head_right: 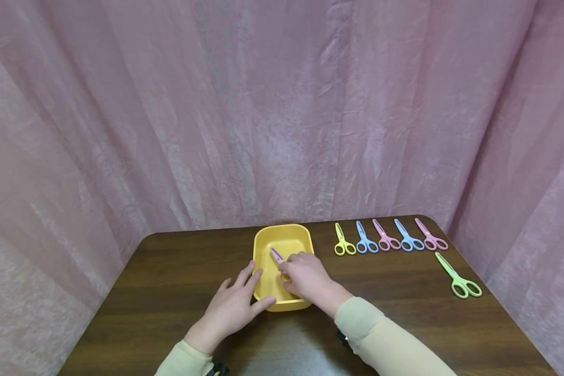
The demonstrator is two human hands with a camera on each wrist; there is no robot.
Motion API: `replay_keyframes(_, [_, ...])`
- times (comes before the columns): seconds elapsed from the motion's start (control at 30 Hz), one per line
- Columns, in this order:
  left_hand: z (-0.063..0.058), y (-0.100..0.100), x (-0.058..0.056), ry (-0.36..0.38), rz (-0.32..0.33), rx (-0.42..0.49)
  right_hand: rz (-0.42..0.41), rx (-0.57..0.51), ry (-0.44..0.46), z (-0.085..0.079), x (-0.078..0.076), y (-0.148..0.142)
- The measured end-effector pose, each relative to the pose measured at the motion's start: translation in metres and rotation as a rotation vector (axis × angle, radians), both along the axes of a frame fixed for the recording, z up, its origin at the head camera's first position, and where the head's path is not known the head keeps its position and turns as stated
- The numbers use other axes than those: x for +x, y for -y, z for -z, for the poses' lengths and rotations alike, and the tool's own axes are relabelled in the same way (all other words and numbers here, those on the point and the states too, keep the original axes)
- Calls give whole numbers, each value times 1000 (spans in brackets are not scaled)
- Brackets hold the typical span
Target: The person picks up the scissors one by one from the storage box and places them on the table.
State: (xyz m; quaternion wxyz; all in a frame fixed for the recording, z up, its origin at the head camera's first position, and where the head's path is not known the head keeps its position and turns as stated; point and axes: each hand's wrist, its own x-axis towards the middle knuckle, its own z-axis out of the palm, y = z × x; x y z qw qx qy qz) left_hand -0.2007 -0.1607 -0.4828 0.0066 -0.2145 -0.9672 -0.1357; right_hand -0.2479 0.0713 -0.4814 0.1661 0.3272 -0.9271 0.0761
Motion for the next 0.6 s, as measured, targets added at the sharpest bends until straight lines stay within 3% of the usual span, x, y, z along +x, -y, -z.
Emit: replay_keyframes(0.6, [2,1,0,2,-5,-4,-32,-100,-67,-16,22,-22])
